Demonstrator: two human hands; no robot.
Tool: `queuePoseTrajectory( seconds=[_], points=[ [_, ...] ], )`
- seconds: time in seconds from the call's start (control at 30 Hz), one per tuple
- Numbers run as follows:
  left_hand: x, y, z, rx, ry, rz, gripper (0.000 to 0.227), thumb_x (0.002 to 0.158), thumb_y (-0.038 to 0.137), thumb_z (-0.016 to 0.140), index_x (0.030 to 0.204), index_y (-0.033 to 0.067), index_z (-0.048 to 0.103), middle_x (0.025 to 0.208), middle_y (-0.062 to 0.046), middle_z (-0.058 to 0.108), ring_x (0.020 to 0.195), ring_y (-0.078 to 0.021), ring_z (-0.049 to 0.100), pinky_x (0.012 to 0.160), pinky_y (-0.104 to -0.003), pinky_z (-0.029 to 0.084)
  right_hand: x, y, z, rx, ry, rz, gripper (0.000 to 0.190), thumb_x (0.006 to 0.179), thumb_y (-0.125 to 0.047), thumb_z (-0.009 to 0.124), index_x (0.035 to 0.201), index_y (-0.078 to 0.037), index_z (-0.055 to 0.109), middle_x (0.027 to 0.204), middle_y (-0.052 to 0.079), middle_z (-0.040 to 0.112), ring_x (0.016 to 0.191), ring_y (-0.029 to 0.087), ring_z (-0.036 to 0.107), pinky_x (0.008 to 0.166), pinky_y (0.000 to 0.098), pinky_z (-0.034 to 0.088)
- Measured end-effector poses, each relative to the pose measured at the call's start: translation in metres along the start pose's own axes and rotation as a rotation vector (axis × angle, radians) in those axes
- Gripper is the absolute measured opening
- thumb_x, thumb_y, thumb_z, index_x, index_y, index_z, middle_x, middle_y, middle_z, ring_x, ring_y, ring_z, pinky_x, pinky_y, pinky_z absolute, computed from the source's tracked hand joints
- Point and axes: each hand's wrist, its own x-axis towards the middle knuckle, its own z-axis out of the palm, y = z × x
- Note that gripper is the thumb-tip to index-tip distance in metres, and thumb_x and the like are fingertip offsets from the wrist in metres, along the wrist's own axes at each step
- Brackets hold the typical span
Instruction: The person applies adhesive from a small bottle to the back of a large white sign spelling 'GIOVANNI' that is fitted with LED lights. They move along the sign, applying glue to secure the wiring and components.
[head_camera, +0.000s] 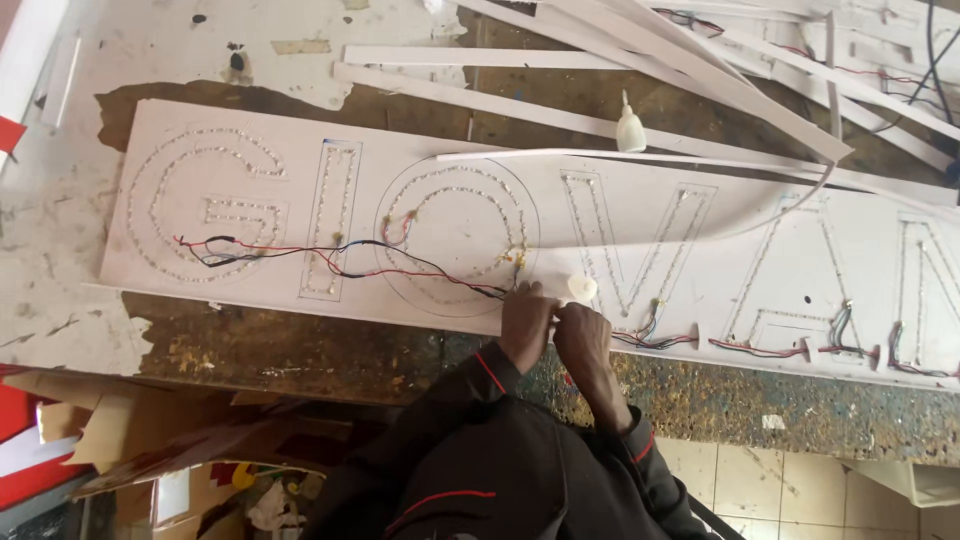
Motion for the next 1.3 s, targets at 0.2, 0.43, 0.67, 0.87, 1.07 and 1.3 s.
queuePoseTrajectory(
  seconds=[0.2, 0.43, 0.67, 0.87, 1.07, 1.3],
  points=[
    [0.002, 0.023, -0.038, -0.002, -0.072, -0.079, 0.007, 0.092, 0.022, 0.075, 0.088, 0.0239, 0.080, 0.093, -0.007, 0.062, 0.093, -0.0273, 0.060, 0.080, -0.041, 0.050, -0.007, -0.006, -0.011, 0.076, 0.006, 0.001, 0.024, 0.093, -0.006, 0.062, 0.109, -0.012, 0.079, 0.083, 0.011, 0.074, 0.088, 0.033, 0.076, 0.082, 0.0445, 0.061],
    [0.015, 0.031, -0.048, 0.052, -0.056, -0.069, 0.006, 0.083, 0.024, 0.080, 0.081, 0.0192, 0.081, 0.093, -0.007, 0.063, 0.095, -0.0273, 0.061, 0.083, -0.041, 0.051, 0.004, -0.003, -0.012, 0.062, 0.004, 0.037, 0.013, 0.089, -0.013, 0.068, 0.092, -0.013, 0.080, 0.075, 0.009, 0.073, 0.084, 0.034, 0.076, 0.076, 0.0475, 0.060],
    [0.011, 0.022, -0.038, 0.054, -0.047, -0.029, 0.005, 0.087, 0.018, 0.077, 0.083, 0.0177, 0.080, 0.094, -0.006, 0.062, 0.095, -0.0274, 0.061, 0.082, -0.042, 0.050, 0.006, 0.002, 0.010, 0.085, 0.099, 0.004, 0.014, 0.086, -0.012, 0.070, 0.095, -0.016, 0.079, 0.079, 0.009, 0.073, 0.083, 0.037, 0.075, 0.074, 0.0509, 0.060],
    [0.004, -0.008, -0.018, -0.103, 0.027, 0.026, 0.006, 0.085, 0.022, 0.080, 0.091, 0.0232, 0.082, 0.090, -0.008, 0.061, 0.089, -0.0314, 0.062, 0.080, -0.045, 0.052, -0.006, 0.007, 0.013, 0.177, 0.157, 0.041, 0.022, 0.088, -0.013, 0.070, 0.104, -0.023, 0.081, 0.081, 0.003, 0.073, 0.081, 0.032, 0.075, 0.075, 0.0437, 0.060],
    [0.010, -0.029, 0.002, -0.180, -0.037, 0.074, 0.032, 0.065, 0.036, 0.091, 0.095, 0.0304, 0.080, 0.087, -0.005, 0.059, 0.089, -0.0324, 0.061, 0.079, -0.047, 0.052, -0.022, 0.011, -0.002, 0.379, 0.197, 0.106, 0.025, 0.084, -0.027, 0.073, 0.108, -0.030, 0.080, 0.080, 0.006, 0.071, 0.084, 0.037, 0.072, 0.077, 0.0540, 0.058],
    [0.009, -0.025, -0.004, -0.201, -0.043, 0.138, 0.035, 0.072, 0.027, 0.091, 0.103, 0.0179, 0.078, 0.090, -0.007, 0.060, 0.089, -0.0324, 0.060, 0.078, -0.046, 0.051, -0.031, 0.004, -0.020, 0.455, 0.208, 0.135, 0.032, 0.083, -0.025, 0.074, 0.115, -0.029, 0.079, 0.080, 0.007, 0.072, 0.087, 0.037, 0.072, 0.079, 0.0546, 0.058]
  ],
)
